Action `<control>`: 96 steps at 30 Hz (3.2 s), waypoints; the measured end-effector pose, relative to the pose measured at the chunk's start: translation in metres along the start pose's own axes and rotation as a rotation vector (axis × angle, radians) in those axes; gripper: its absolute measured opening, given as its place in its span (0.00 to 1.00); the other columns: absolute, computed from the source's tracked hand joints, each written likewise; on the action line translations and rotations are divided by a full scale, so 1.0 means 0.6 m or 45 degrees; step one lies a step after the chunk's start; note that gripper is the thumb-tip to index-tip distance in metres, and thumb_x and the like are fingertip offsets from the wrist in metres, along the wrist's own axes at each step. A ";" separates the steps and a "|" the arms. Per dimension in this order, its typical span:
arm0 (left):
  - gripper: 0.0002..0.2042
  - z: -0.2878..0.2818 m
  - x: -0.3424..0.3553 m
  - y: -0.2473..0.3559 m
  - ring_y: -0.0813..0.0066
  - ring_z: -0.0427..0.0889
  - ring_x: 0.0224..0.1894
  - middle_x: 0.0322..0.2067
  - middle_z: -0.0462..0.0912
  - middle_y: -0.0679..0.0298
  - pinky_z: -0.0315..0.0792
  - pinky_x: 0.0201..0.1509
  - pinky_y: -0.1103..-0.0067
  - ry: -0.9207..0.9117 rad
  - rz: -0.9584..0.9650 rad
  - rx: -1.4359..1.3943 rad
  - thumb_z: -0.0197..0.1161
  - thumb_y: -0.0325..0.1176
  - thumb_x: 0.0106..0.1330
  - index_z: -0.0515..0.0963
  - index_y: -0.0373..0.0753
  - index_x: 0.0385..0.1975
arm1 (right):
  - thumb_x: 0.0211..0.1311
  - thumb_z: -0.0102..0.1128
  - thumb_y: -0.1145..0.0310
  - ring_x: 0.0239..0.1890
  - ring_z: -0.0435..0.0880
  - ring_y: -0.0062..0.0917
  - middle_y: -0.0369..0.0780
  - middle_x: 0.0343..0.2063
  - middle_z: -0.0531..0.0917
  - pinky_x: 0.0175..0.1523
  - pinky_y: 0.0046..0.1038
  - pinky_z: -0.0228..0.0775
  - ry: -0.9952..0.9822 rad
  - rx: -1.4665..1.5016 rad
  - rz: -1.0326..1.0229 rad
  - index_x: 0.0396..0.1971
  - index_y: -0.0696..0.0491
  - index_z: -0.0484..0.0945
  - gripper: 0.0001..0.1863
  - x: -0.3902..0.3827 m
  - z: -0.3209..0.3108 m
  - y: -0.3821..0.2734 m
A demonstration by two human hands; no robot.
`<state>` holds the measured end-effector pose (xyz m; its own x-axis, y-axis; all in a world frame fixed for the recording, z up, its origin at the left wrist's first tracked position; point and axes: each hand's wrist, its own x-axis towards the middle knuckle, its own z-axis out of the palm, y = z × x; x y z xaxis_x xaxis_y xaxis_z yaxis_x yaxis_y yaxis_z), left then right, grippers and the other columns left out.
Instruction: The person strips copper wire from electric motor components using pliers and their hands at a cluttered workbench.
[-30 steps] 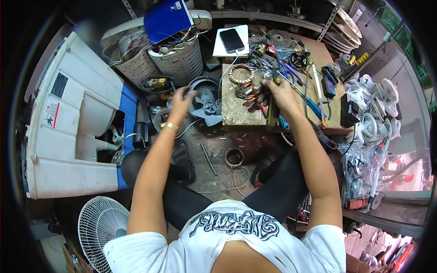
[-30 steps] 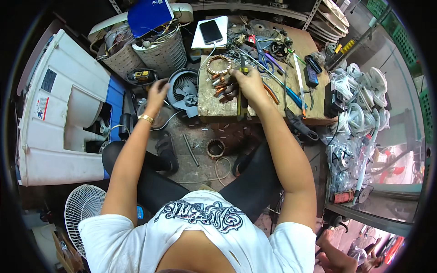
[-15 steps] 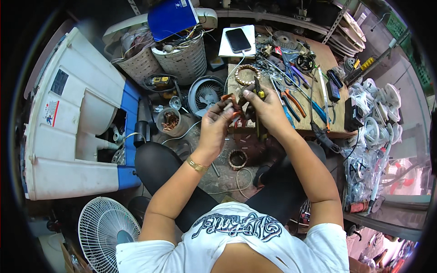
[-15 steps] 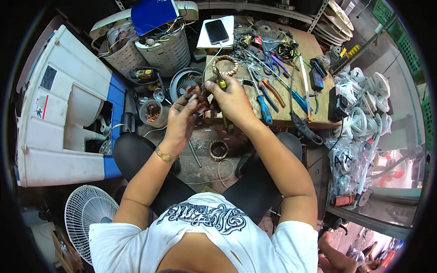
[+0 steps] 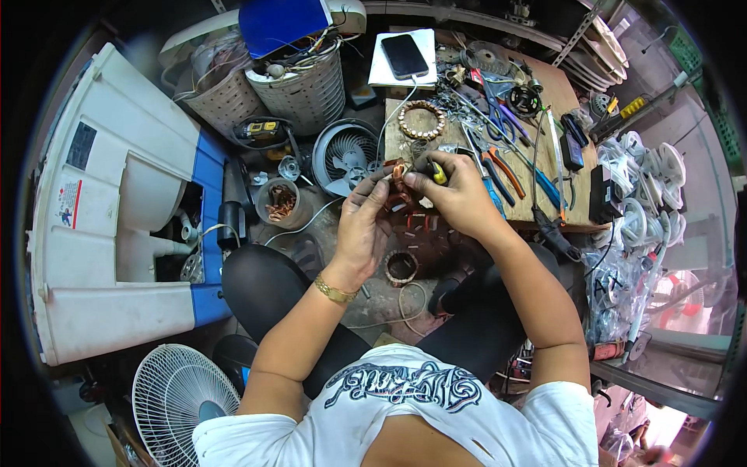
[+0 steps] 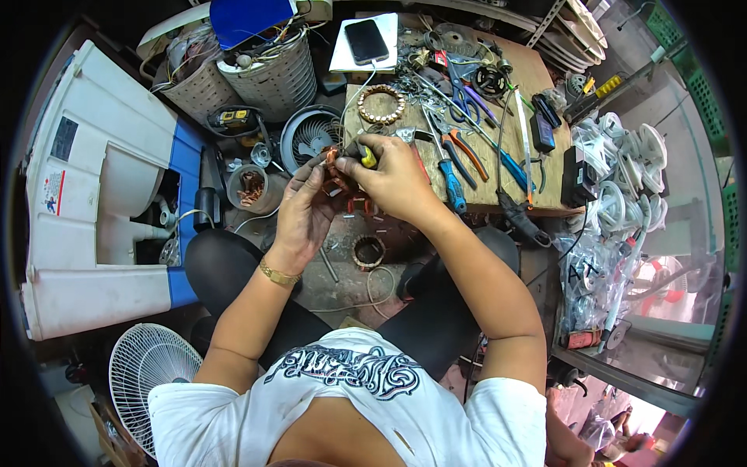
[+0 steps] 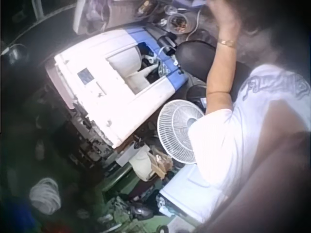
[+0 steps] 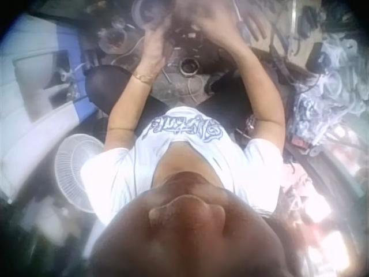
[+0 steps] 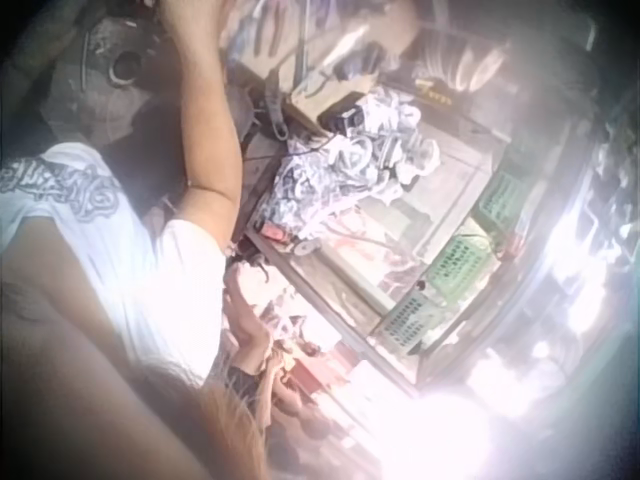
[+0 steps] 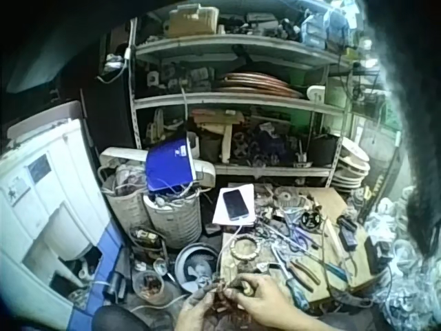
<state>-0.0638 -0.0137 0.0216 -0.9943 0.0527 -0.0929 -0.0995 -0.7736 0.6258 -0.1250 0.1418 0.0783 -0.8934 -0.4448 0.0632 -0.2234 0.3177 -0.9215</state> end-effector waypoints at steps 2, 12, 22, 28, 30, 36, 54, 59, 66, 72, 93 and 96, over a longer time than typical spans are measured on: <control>0.13 0.002 0.002 0.001 0.72 0.81 0.48 0.45 0.81 0.61 0.77 0.54 0.71 -0.037 -0.021 -0.047 0.54 0.33 0.73 0.74 0.35 0.52 | 0.59 0.66 0.66 0.23 0.76 0.19 0.37 0.21 0.81 0.30 0.27 0.69 0.008 0.228 0.070 0.32 0.60 0.79 0.12 0.004 0.002 0.017; 0.16 0.013 0.001 0.010 0.69 0.80 0.52 0.49 0.80 0.59 0.73 0.60 0.68 0.049 0.037 -0.040 0.58 0.31 0.70 0.71 0.34 0.55 | 0.68 0.55 0.61 0.40 0.75 0.26 0.44 0.38 0.77 0.47 0.31 0.68 0.139 0.123 -0.078 0.44 0.60 0.69 0.16 -0.032 -0.014 -0.004; 0.13 0.002 0.012 -0.020 0.73 0.82 0.47 0.45 0.82 0.63 0.76 0.54 0.75 0.067 0.307 -0.150 0.61 0.29 0.68 0.73 0.37 0.51 | 0.72 0.46 0.68 0.37 0.83 0.46 0.53 0.33 0.82 0.41 0.39 0.72 0.235 -0.012 -0.362 0.53 0.58 0.71 0.15 -0.044 0.041 -0.018; 0.15 0.017 0.006 -0.015 0.78 0.79 0.49 0.47 0.80 0.66 0.74 0.56 0.79 0.073 0.328 -0.126 0.61 0.22 0.66 0.73 0.38 0.52 | 0.69 0.47 0.68 0.39 0.81 0.50 0.54 0.35 0.81 0.42 0.44 0.72 0.173 -0.310 -0.439 0.55 0.55 0.69 0.17 -0.045 0.038 -0.008; 0.15 0.012 0.008 -0.018 0.78 0.79 0.49 0.47 0.80 0.66 0.74 0.56 0.80 0.055 0.404 -0.058 0.62 0.21 0.65 0.73 0.38 0.51 | 0.69 0.47 0.68 0.39 0.81 0.50 0.53 0.35 0.81 0.41 0.45 0.72 0.177 -0.340 -0.464 0.54 0.55 0.69 0.16 -0.045 0.039 -0.010; 0.11 0.009 0.008 -0.022 0.78 0.78 0.50 0.48 0.79 0.65 0.72 0.57 0.80 0.125 0.561 0.107 0.63 0.21 0.63 0.77 0.36 0.45 | 0.68 0.47 0.69 0.38 0.80 0.51 0.53 0.35 0.81 0.39 0.46 0.71 0.097 -0.312 -0.310 0.49 0.54 0.69 0.12 -0.047 0.037 -0.032; 0.15 -0.012 0.008 0.017 0.74 0.81 0.41 0.40 0.80 0.64 0.77 0.48 0.71 -0.100 -0.273 0.120 0.52 0.43 0.74 0.75 0.38 0.49 | 0.50 0.69 0.70 0.36 0.82 0.43 0.47 0.33 0.83 0.39 0.36 0.74 -0.177 -0.467 -0.469 0.41 0.56 0.79 0.17 -0.009 -0.050 0.000; 0.15 -0.006 -0.010 0.028 0.76 0.81 0.39 0.40 0.79 0.64 0.77 0.46 0.76 -0.150 -0.325 0.232 0.58 0.39 0.70 0.73 0.36 0.50 | 0.49 0.67 0.72 0.33 0.82 0.44 0.45 0.33 0.83 0.38 0.37 0.74 -0.017 -0.561 -0.586 0.36 0.57 0.80 0.13 -0.021 -0.035 0.002; 0.14 -0.020 -0.017 0.022 0.91 0.71 0.27 0.31 0.76 0.70 0.67 0.29 0.89 -0.157 0.063 0.975 0.62 0.32 0.66 0.71 0.36 0.49 | 0.55 0.66 0.67 0.25 0.81 0.35 0.50 0.23 0.80 0.32 0.31 0.70 0.113 -0.364 -0.198 0.33 0.63 0.77 0.14 -0.023 -0.033 -0.001; 0.12 -0.039 -0.031 0.028 0.81 0.74 0.28 0.29 0.76 0.65 0.73 0.32 0.81 0.202 -0.097 0.440 0.56 0.31 0.65 0.71 0.36 0.46 | 0.57 0.67 0.65 0.25 0.81 0.27 0.44 0.24 0.83 0.34 0.29 0.72 0.034 -0.184 0.112 0.39 0.63 0.81 0.17 0.003 -0.010 0.005; 0.16 -0.062 -0.040 0.032 0.79 0.80 0.41 0.40 0.80 0.61 0.77 0.46 0.83 0.044 0.325 0.521 0.65 0.21 0.62 0.69 0.33 0.47 | 0.49 0.76 0.64 0.28 0.77 0.20 0.41 0.24 0.84 0.37 0.28 0.71 -0.422 -0.327 -0.104 0.31 0.61 0.82 0.17 0.062 0.047 -0.022; 0.16 -0.051 -0.034 0.045 0.80 0.80 0.41 0.41 0.81 0.62 0.76 0.45 0.84 -0.006 0.087 0.503 0.65 0.23 0.62 0.70 0.33 0.48 | 0.55 0.70 0.64 0.24 0.74 0.20 0.42 0.20 0.79 0.33 0.30 0.68 -0.323 -0.382 -0.171 0.30 0.63 0.79 0.15 0.039 0.042 -0.008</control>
<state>-0.0449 -0.0548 0.0165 -0.9992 0.0133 -0.0381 -0.0398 -0.4730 0.8802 -0.1347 0.1087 0.0743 -0.7329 -0.6789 0.0442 -0.4683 0.4563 -0.7567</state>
